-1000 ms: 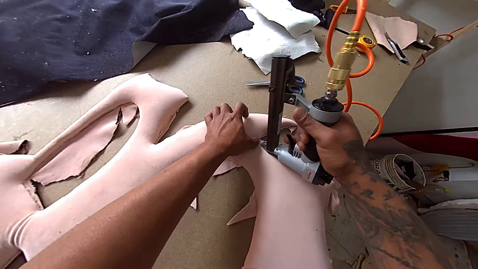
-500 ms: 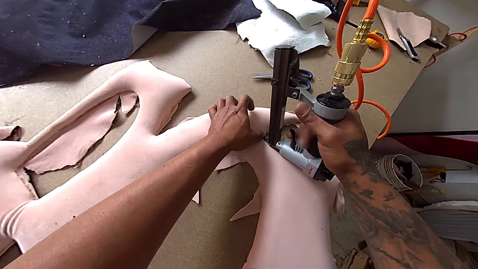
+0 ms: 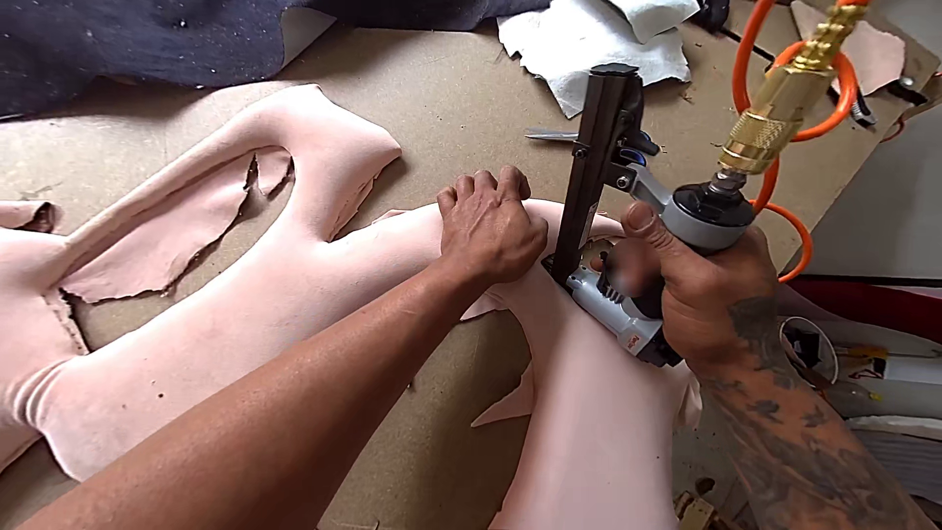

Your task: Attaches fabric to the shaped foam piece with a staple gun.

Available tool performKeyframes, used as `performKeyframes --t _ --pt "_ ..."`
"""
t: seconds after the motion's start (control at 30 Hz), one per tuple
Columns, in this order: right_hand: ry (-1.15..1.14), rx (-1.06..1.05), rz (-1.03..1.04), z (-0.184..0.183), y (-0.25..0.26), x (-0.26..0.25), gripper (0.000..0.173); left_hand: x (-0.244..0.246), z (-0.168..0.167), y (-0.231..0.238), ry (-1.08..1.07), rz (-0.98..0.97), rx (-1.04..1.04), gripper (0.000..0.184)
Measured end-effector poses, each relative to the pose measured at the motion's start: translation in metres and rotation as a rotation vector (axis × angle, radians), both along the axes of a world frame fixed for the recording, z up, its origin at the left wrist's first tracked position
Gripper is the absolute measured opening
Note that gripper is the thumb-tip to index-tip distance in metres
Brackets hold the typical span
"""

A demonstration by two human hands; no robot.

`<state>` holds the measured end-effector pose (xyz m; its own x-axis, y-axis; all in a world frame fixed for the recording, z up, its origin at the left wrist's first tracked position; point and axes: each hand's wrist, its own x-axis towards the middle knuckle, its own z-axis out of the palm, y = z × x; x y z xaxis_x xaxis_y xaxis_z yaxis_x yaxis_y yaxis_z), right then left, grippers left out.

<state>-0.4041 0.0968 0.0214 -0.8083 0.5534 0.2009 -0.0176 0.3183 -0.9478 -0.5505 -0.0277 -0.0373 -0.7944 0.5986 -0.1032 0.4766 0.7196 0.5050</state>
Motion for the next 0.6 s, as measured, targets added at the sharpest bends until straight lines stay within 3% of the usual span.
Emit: performKeyframes --t 0.43,0.6 --pt "-0.005 -0.008 -0.021 0.000 -0.002 -0.004 0.025 0.004 -0.013 0.002 0.127 0.032 0.055 0.035" --pt "-0.089 -0.128 0.031 0.010 0.012 -0.002 0.027 0.009 -0.024 0.002 0.250 0.086 0.140 0.030"
